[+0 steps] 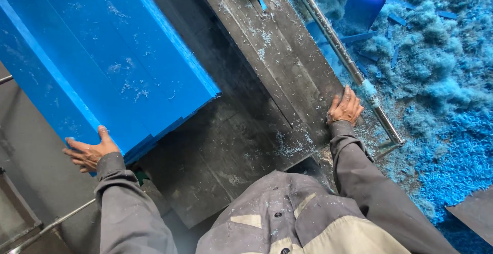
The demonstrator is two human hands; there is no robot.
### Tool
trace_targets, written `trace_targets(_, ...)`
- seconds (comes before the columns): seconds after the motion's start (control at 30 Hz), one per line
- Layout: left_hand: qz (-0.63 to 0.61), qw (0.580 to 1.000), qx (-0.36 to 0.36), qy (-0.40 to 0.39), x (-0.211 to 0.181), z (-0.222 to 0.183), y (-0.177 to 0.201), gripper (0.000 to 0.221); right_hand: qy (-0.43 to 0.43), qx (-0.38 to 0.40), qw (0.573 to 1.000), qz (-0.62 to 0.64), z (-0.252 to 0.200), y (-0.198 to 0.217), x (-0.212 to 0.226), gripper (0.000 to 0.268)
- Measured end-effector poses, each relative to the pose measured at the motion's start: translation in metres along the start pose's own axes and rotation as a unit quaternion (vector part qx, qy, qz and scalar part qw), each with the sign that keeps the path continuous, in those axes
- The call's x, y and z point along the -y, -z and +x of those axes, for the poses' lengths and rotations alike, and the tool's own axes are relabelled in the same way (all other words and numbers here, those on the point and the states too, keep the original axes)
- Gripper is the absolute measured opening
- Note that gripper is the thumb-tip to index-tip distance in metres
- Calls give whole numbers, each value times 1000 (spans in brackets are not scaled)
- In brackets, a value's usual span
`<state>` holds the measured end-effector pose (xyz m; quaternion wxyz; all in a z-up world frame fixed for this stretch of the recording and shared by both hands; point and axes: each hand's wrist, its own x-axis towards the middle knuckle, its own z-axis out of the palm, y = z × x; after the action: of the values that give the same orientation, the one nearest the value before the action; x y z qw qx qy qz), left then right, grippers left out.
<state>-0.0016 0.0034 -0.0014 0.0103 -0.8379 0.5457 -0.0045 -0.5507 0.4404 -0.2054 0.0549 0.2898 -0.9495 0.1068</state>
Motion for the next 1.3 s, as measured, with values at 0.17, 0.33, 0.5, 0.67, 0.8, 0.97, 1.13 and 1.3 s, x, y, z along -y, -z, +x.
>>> trace_targets(0.17, 13, 1000, -9, 0, 11, 11, -14, 86, -5, 14, 1000, 4, -4, 3, 2, 49)
trace_targets(0.33, 5, 1000, 0, 11, 2, 1, -2, 84, 2, 2, 1000, -5, -5, 0, 0, 48)
trace_targets(0.5, -11, 1000, -6, 8, -3, -2, 4, 85, -17, 16, 1000, 9, -2, 0, 3, 46)
trace_targets(0.67, -9, 1000, -8, 12, 5, 1, -7, 85, -12, 18, 1000, 12, -4, -7, -4, 46)
trace_targets(0.8, 4, 1000, -31, 3, 9, 9, -17, 86, -12, 9, 1000, 7, -3, -10, -4, 44)
trace_targets(0.97, 9, 999, -43, -1, 16, 16, -28, 86, -16, 20, 1000, 6, -3, -6, -2, 45)
trace_targets(1.13, 21, 998, -51, -10, 18, 15, -29, 85, -9, -2, 1000, 22, -3, -3, 1, 43)
trace_targets(1.3, 5, 999, -49, -15, 15, 12, -25, 83, -8, 7, 1000, 9, -2, -5, -1, 43)
